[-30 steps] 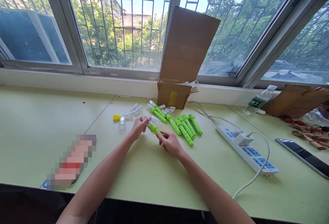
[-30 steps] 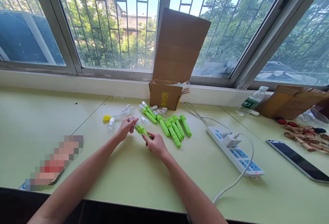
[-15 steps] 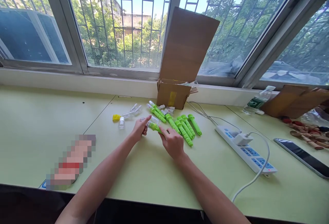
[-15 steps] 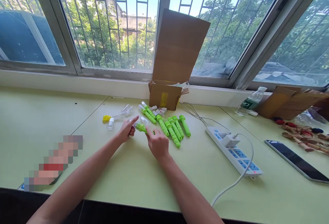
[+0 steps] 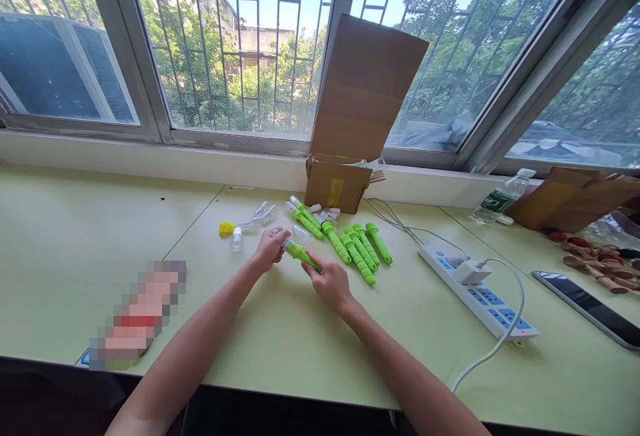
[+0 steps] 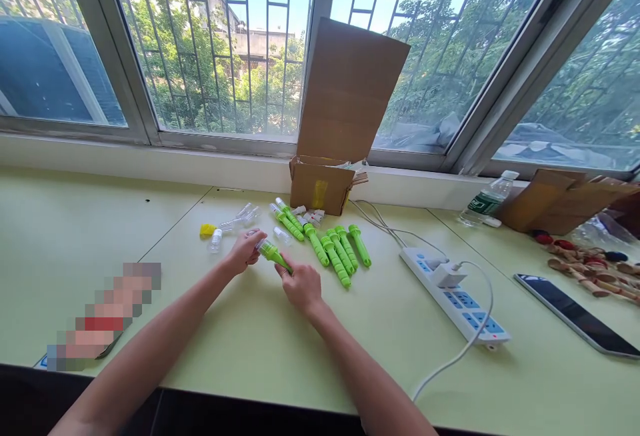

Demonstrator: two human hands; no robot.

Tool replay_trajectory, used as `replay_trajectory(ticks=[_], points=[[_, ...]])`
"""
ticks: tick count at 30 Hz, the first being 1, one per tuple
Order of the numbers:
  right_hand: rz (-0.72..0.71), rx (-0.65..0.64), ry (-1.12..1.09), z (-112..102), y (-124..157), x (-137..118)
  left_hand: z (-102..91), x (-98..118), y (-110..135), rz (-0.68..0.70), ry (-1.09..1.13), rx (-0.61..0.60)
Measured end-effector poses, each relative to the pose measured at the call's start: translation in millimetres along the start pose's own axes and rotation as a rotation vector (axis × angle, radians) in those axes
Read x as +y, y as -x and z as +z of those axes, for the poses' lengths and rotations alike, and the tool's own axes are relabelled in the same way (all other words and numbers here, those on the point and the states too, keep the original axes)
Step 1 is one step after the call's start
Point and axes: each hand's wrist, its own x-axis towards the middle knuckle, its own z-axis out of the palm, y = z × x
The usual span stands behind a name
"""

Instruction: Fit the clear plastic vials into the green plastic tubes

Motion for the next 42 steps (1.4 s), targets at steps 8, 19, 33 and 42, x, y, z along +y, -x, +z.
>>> replay_trajectory(ticks=[8,19,33,42], points=[[0.225,-0.364,-0.807,-6.7,-6.4,-0.2,-3.4,4.6,2.4,0.061,-0.030,-0.082],[0.406,-0.717,-1.079,-23.1,-8.6,7.3,-6.1,10.4,6.4,0.098,-0.076,-0.197],[-0.080,0.107,0.175,1.2,-3.8,13.6,7.6,-10.1,-3.6,0.131,-0.074,0.135],[-0.142,0.064,0.238,3.1,-0.1,8.1,10.2,-9.9,-4.1,0.124,0.302,0.033]])
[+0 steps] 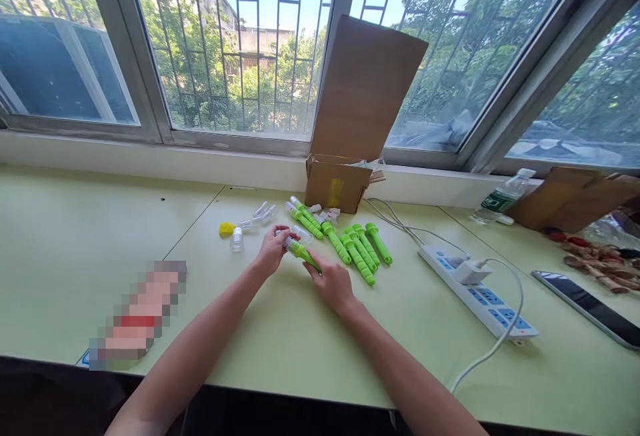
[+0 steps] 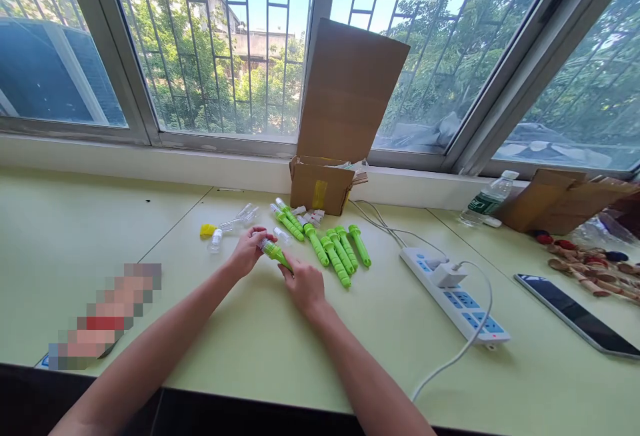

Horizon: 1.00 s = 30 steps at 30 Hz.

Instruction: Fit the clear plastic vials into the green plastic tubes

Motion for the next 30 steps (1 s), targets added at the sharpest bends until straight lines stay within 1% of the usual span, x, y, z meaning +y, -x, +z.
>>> replay_trajectory(ticks=[2,5,8,11,14,16,18,20,22,24,26,28,30], points=[[0.013,-0.022,-0.029,-0.2,1.1,-4.9,0.2,2.5,0.8,0.008,0.028,-0.015],[0.068,-0.070,-0.065,-1.2,2.0,-12.1,1.5,6.6,2.1,0.012,0.036,-0.037],[0.107,-0.105,-0.154,-3.0,1.1,-15.7,2.9,9.5,3.1,0.013,0.033,-0.053],[0.113,-0.121,-0.339,-4.5,-1.1,-15.9,3.6,11.9,3.8,0.009,0.027,-0.073],[0.127,-0.169,-0.623,-3.8,-2.4,-16.6,3.3,16.0,4.3,0.015,0.015,-0.120],[0.206,-0.255,-0.842,-3.2,-2.0,-18.2,2.1,19.4,4.4,0.020,0.008,-0.163],[0.328,-0.370,-1.034,-4.1,-0.8,-19.7,0.0,22.3,4.4,0.021,0.009,-0.213],[0.419,-0.482,-1.173,-7.3,0.1,-19.9,-2.1,24.0,4.6,0.014,0.019,-0.258],[0.447,-0.566,-1.264,-11.8,0.2,-18.1,-3.2,24.7,5.2,0.005,0.032,-0.285],[0.442,-0.601,-1.294,-15.5,-0.7,-15.2,-2.3,24.8,6.4,-0.001,0.042,-0.289],[0.413,-0.592,-1.266,-16.6,-2.0,-12.5,0.2,25.1,7.8,0.002,0.050,-0.269],[0.374,-0.541,-1.185,-14.5,-2.9,-11.4,3.1,25.8,8.9,0.011,0.065,-0.234],[0.315,-0.447,-1.053,-10.4,-3.0,-12.1,4.8,26.4,9.1,0.016,0.090,-0.204]])
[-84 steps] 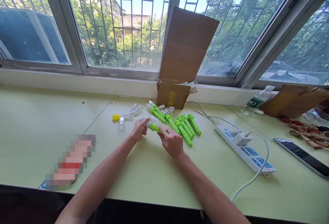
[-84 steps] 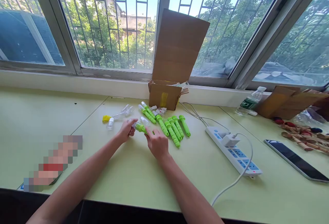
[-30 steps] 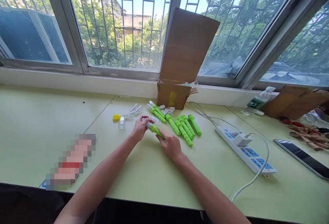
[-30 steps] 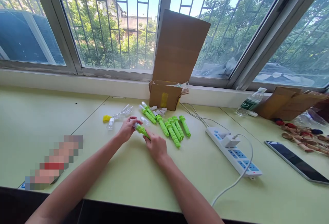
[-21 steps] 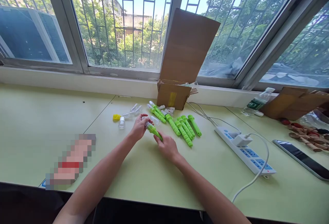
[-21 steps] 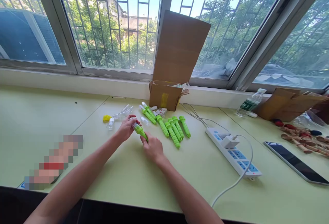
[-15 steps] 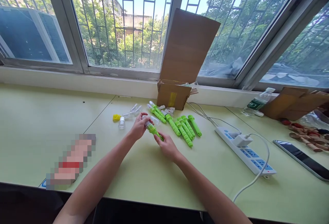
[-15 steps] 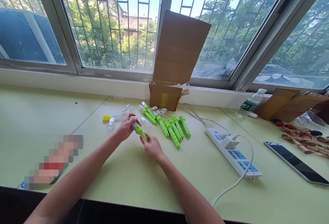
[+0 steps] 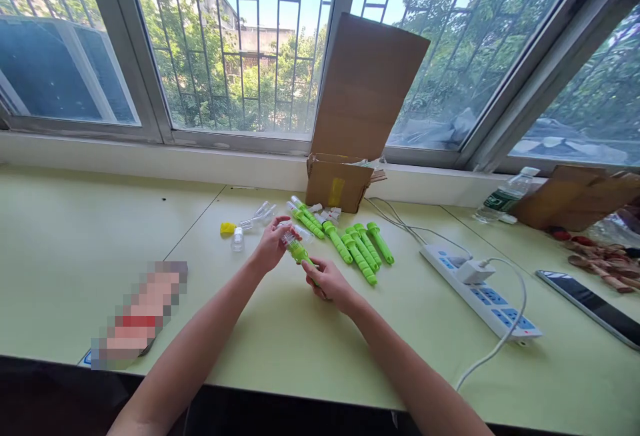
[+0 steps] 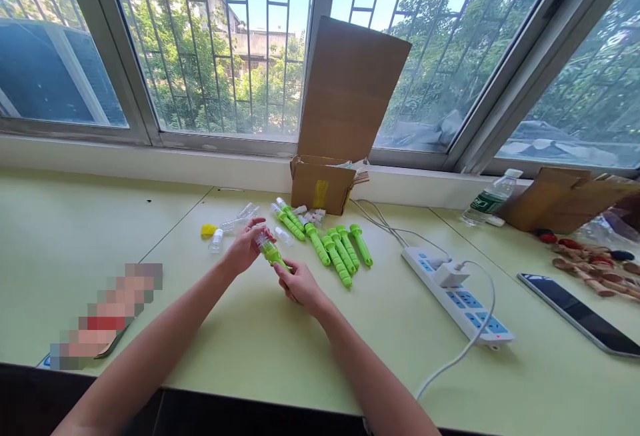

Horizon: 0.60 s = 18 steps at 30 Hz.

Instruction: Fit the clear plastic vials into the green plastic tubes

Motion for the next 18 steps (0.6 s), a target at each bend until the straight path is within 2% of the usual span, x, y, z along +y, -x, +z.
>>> replay_trajectory(ticks=[3,5,7,10,14,18], points=[[-0.203,0.149,0.319,3.2,-2.2,4.7,-1.9,-1.2,-1.7,-0.015,0.003,0.026],[-0.320,0.267,0.575,1.6,-3.2,8.5,-5.5,-4.1,-3.6,-0.028,-0.073,0.063],[-0.361,0.398,0.810,-3.7,-4.4,12.9,-9.4,-8.2,-5.6,-0.030,-0.209,0.138],[-0.376,0.504,1.084,-15.0,-6.6,18.8,-13.6,-14.1,-7.3,-0.037,-0.376,0.232],[-0.440,0.571,1.260,-24.1,-8.0,20.2,-14.8,-17.9,-6.4,-0.094,-0.471,0.214],[-0.442,0.563,1.290,-23.1,-6.8,16.7,-14.2,-19.3,-4.9,-0.116,-0.530,0.217]])
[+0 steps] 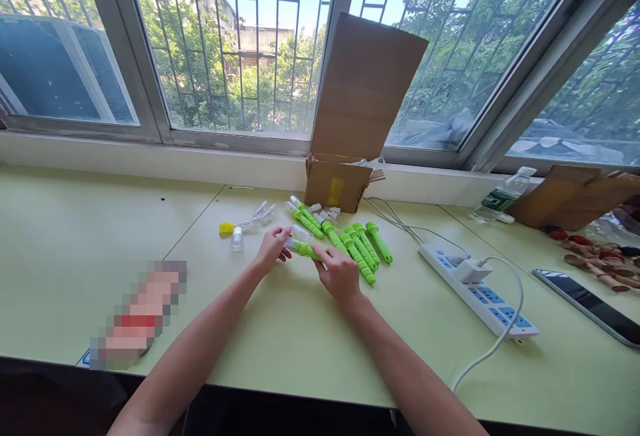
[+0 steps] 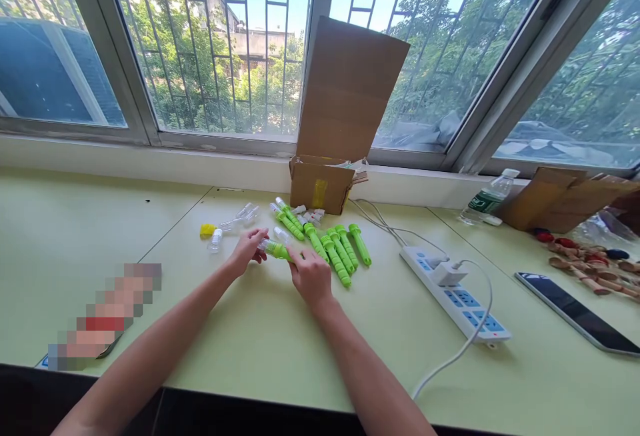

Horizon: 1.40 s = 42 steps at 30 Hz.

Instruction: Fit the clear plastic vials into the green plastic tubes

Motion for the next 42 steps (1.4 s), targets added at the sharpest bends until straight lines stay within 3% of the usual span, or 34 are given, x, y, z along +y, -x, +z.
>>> replay_trajectory(ticks=[8,16,35,42], points=[[0.045,-0.064,-0.070,-1.7,1.2,-4.7,0.3,-3.4,0.9,0.082,-0.048,0.043],[0.086,-0.109,-0.124,-3.3,3.7,-11.6,-3.7,-2.7,-5.7,0.250,-0.152,0.119],[0.292,-0.286,-0.709,-5.8,-1.2,-11.0,-6.6,2.5,-3.0,0.371,-0.262,0.136],[0.239,-0.238,-0.594,-3.7,2.1,-13.0,-5.9,2.5,-2.8,0.399,-0.270,0.159]])
